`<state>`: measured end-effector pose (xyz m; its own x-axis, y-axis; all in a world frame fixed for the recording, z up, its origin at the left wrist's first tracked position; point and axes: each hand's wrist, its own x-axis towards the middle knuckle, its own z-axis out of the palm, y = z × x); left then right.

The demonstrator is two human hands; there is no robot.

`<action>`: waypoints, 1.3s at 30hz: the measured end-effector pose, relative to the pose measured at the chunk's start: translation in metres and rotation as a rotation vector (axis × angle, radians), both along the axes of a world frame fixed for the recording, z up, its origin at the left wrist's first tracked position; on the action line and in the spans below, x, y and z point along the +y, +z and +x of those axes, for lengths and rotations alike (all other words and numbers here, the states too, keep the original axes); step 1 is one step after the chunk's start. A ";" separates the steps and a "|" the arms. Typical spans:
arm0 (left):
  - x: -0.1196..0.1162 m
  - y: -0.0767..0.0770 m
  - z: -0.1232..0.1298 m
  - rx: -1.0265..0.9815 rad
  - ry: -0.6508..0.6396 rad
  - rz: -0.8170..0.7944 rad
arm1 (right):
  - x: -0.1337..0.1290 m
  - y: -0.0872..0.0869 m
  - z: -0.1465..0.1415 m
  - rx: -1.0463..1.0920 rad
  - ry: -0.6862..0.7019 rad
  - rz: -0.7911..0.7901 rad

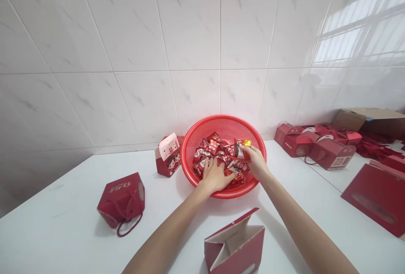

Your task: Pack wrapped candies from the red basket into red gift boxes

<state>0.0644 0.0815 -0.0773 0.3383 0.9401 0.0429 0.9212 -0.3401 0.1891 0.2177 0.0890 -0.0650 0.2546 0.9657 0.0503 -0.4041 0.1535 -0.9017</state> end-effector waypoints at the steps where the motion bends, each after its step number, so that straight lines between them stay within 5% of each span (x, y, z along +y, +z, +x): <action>1: 0.001 -0.001 -0.001 -0.004 0.019 -0.017 | -0.002 0.000 -0.001 0.003 -0.002 0.003; 14: 0.011 -0.009 -0.007 -0.141 0.146 0.031 | -0.008 -0.003 -0.005 0.094 -0.057 0.029; 23: 0.019 0.000 -0.008 -0.048 0.054 -0.055 | -0.011 0.000 -0.008 0.133 -0.071 0.050; 39: 0.026 0.006 -0.007 -0.004 0.042 0.142 | -0.010 -0.002 -0.010 0.132 -0.118 0.060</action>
<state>0.0572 0.1071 -0.0712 0.2986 0.9378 0.1774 0.9344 -0.3251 0.1459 0.2081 0.0792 -0.0672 0.3738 0.9252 0.0655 -0.4946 0.2586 -0.8298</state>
